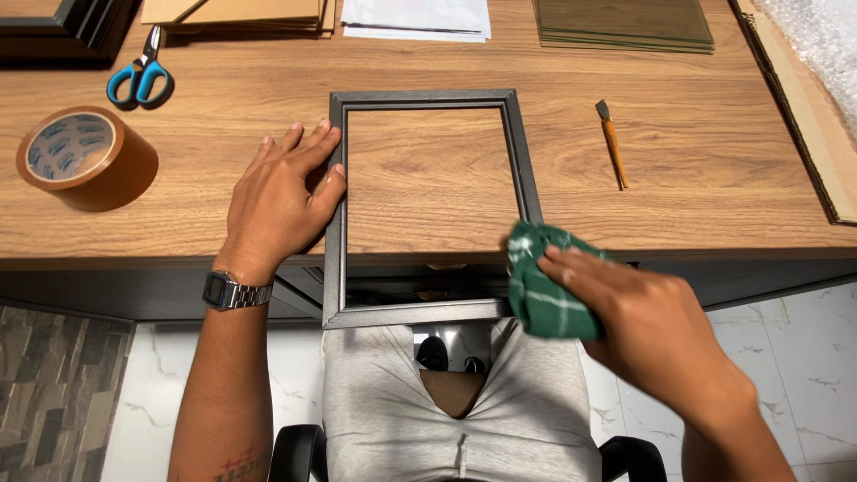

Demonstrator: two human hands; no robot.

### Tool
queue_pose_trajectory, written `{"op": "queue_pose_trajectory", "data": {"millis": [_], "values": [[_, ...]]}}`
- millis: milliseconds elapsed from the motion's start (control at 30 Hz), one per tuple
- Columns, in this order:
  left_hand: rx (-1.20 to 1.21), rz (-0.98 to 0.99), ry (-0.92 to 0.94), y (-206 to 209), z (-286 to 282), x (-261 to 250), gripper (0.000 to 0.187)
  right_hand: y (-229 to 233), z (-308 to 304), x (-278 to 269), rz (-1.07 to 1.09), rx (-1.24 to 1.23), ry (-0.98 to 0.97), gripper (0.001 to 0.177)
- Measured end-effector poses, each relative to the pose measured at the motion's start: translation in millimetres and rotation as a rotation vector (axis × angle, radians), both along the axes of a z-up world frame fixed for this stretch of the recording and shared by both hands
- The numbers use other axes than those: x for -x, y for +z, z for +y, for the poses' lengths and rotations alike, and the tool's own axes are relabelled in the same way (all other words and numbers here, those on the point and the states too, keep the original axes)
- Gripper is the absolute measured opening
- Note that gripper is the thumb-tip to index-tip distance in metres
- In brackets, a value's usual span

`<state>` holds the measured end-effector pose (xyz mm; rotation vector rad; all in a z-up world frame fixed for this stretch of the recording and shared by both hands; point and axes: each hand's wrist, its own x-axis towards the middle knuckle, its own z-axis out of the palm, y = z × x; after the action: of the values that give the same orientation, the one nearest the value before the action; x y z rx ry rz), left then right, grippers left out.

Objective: The person cleans several black picture frames by hand using a green and white checkered cloth, wiping the interior and exterior edges of the frames on a wooden work surface.

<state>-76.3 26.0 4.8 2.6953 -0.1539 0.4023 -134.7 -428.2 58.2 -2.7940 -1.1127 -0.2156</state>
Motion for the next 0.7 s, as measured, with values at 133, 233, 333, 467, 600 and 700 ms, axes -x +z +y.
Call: {"op": "queue_pose_trajectory", "data": {"millis": [133,233,333,467,600,700], "values": [[-0.001,-0.003,0.013,1,-1,0,0.060,-6,-12,33,-0.018,0.003,0.016,0.104],[-0.013,-0.032,0.003,-2,-1,0,0.058,-9,0,50,-0.110,0.048,0.042,0.097],[-0.021,-0.056,-0.013,-5,1,0,0.057,-14,31,63,-0.193,0.045,0.067,0.084],[-0.011,-0.034,-0.015,-1,-1,0,0.058,-25,80,75,-0.247,-0.073,0.095,0.066],[-0.012,-0.018,-0.025,0,0,1,0.057,-28,76,76,-0.311,-0.057,0.114,0.054],[-0.012,-0.035,-0.020,-2,1,0,0.057,-21,43,74,-0.164,-0.072,0.080,0.081]]}}
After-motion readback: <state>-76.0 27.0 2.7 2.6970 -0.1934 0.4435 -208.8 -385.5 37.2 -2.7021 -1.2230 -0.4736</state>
